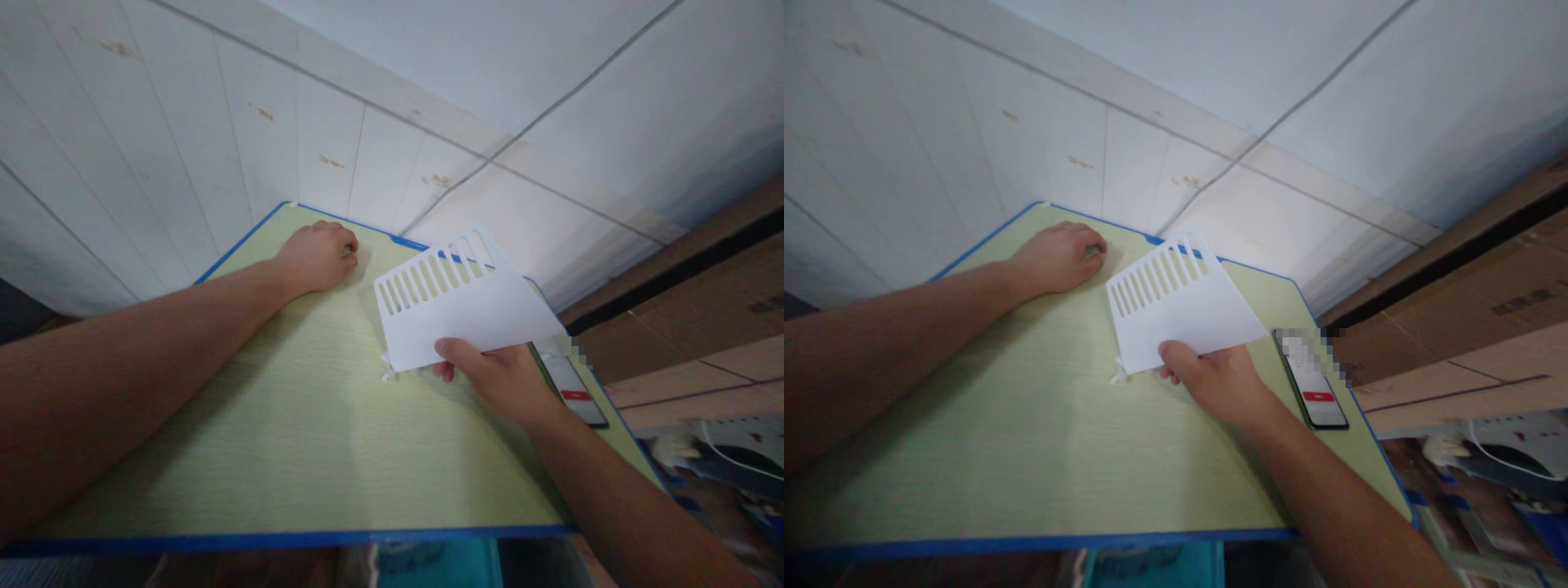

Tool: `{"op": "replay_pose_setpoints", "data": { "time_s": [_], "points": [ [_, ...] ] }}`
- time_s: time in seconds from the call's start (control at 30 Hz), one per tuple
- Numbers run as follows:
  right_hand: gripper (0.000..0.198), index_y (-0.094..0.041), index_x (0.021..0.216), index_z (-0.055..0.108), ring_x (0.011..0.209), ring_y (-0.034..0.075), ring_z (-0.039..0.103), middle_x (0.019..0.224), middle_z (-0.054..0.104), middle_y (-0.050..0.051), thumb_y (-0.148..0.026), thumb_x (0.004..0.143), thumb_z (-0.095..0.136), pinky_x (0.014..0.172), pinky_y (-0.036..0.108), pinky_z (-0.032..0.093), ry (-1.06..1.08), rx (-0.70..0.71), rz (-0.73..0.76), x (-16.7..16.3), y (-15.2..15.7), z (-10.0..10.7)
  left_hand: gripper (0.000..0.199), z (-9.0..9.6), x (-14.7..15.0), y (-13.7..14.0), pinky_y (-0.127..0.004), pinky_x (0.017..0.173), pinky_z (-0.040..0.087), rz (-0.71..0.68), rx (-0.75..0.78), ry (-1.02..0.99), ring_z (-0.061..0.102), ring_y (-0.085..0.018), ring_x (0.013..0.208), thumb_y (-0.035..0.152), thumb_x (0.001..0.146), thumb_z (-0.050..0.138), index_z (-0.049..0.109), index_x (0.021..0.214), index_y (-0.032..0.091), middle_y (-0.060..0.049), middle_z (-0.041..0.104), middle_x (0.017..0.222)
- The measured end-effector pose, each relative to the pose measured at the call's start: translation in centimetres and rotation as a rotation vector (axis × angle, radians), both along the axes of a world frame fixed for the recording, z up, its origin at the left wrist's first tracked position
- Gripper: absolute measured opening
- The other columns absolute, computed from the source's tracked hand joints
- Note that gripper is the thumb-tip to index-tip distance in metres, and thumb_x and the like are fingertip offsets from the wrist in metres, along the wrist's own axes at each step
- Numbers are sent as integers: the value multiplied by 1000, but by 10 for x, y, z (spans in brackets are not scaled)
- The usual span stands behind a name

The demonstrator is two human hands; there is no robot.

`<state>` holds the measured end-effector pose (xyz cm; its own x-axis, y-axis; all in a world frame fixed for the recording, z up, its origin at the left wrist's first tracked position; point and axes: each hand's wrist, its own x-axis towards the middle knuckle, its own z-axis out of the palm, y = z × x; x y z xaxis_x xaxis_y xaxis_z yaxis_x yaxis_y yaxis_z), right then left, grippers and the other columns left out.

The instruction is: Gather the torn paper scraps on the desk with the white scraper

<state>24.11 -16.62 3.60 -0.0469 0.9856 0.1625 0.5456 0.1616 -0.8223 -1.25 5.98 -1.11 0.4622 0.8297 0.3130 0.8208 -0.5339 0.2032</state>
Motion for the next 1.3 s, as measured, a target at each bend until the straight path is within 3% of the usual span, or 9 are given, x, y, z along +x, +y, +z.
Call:
{"op": "replay_pose_setpoints", "data": {
  "time_s": [0.6, 0.73, 0.97, 1.1, 1.3],
  "points": [
    [27, -28, 63, 67, 61, 25, 76, 63, 77, 5, -38, 87, 74, 63, 36, 66, 55, -11, 21, 3, 0, -2, 51, -1, 0, 1, -53, 125, 58, -2, 20, 6, 75, -38, 143, 38, 105, 53, 89, 137, 21, -16, 86, 146],
    [27, -28, 63, 68, 62, 23, 76, 63, 76, 3, -34, 88, 74, 64, 35, 65, 48, 7, 67, 0, -3, -1, 52, -1, 0, 1, -49, 125, 58, 1, 15, 15, 75, -35, 144, 40, 106, 52, 88, 139, 24, -14, 86, 147],
    [25, -28, 64, 67, 62, 21, 72, 63, 72, -1, -29, 89, 73, 65, 33, 61, 48, 55, 80, 1, -4, -2, 54, 0, 1, -1, -54, 124, 57, 8, 4, 20, 74, -39, 143, 40, 106, 51, 88, 141, 22, -16, 85, 148],
    [28, -28, 69, 71, 65, 22, 75, 68, 76, 1, -29, 96, 73, 68, 34, 63, 4, 80, 127, -3, -7, -5, 53, 0, 1, 1, -51, 124, 57, 8, 9, 35, 74, -38, 144, 41, 108, 51, 89, 141, 23, -15, 85, 147],
    [28, -29, 77, 76, 77, 27, 85, 80, 87, 4, -31, 106, 74, 78, 39, 73, 28, -8, 262, -9, -15, -9, 52, 2, 4, -2, -51, 126, 56, 42, -1, 54, 74, -37, 145, 36, 108, 53, 89, 143, 26, -14, 84, 151]
  ]
}}
